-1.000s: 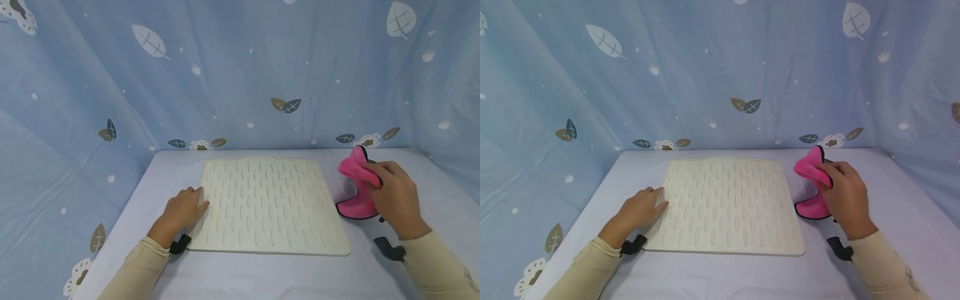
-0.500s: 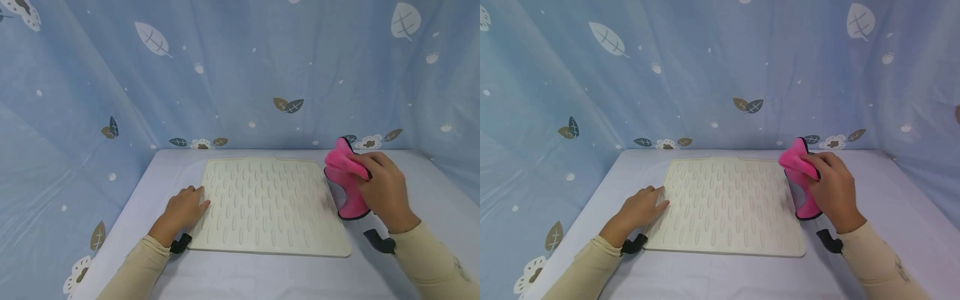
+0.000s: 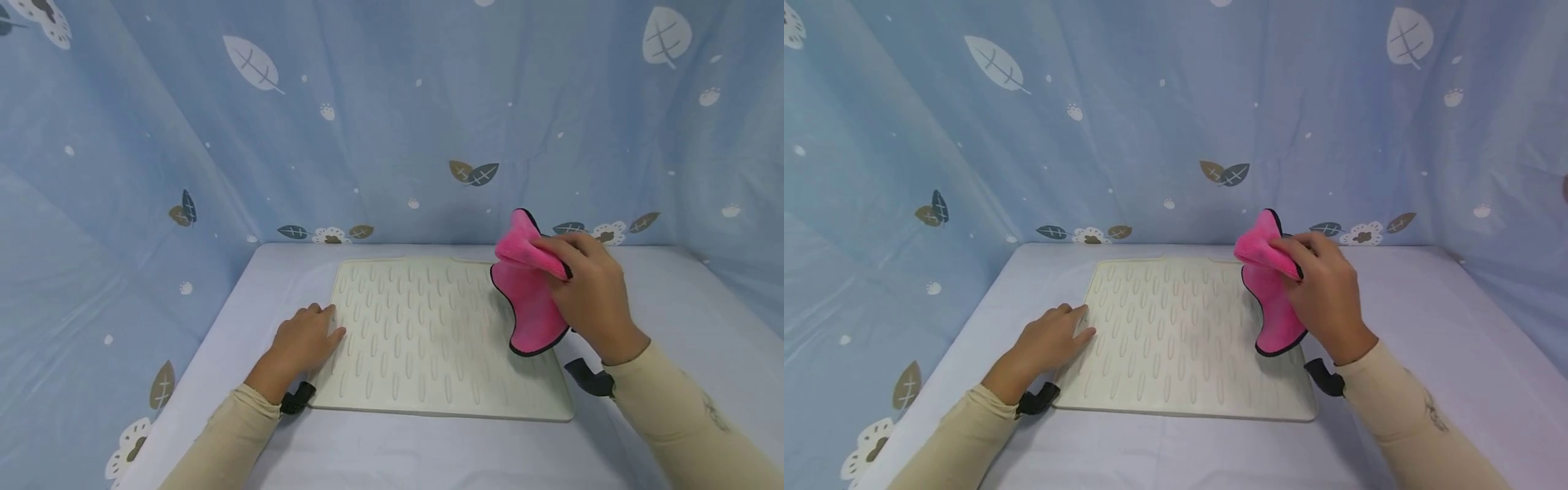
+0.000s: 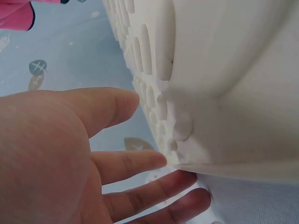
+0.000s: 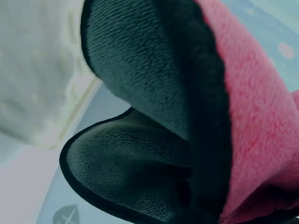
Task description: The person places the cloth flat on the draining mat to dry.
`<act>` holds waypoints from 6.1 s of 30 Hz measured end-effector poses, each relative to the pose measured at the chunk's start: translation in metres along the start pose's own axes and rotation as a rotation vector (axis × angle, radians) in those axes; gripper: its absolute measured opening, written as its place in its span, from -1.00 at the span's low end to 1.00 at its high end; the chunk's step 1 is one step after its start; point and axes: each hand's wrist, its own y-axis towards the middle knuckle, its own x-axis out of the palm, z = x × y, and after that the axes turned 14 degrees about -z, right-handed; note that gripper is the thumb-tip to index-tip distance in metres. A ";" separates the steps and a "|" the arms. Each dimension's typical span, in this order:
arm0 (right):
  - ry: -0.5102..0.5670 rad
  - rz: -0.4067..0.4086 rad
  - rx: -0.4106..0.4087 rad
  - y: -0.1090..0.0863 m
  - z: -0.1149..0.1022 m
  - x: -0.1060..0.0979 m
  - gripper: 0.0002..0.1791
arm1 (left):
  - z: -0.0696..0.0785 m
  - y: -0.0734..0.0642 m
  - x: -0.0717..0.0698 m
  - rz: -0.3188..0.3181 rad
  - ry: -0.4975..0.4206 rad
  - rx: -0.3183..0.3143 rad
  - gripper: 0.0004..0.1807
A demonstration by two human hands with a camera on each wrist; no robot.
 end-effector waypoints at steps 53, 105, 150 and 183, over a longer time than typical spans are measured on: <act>0.025 -0.501 0.010 0.016 -0.040 0.109 -0.63 | 0.001 0.004 -0.001 0.025 0.003 0.011 -0.36; 0.179 -0.629 0.098 -0.032 -0.008 0.067 -0.69 | 0.045 -0.020 -0.005 0.181 0.159 0.200 -0.55; 0.241 -0.817 0.138 -0.036 -0.008 0.078 -0.53 | 0.096 -0.022 0.024 0.024 0.214 0.503 -0.58; 0.275 -0.814 0.095 -0.033 -0.015 0.076 -0.70 | 0.099 -0.025 0.028 0.120 0.306 0.508 -0.59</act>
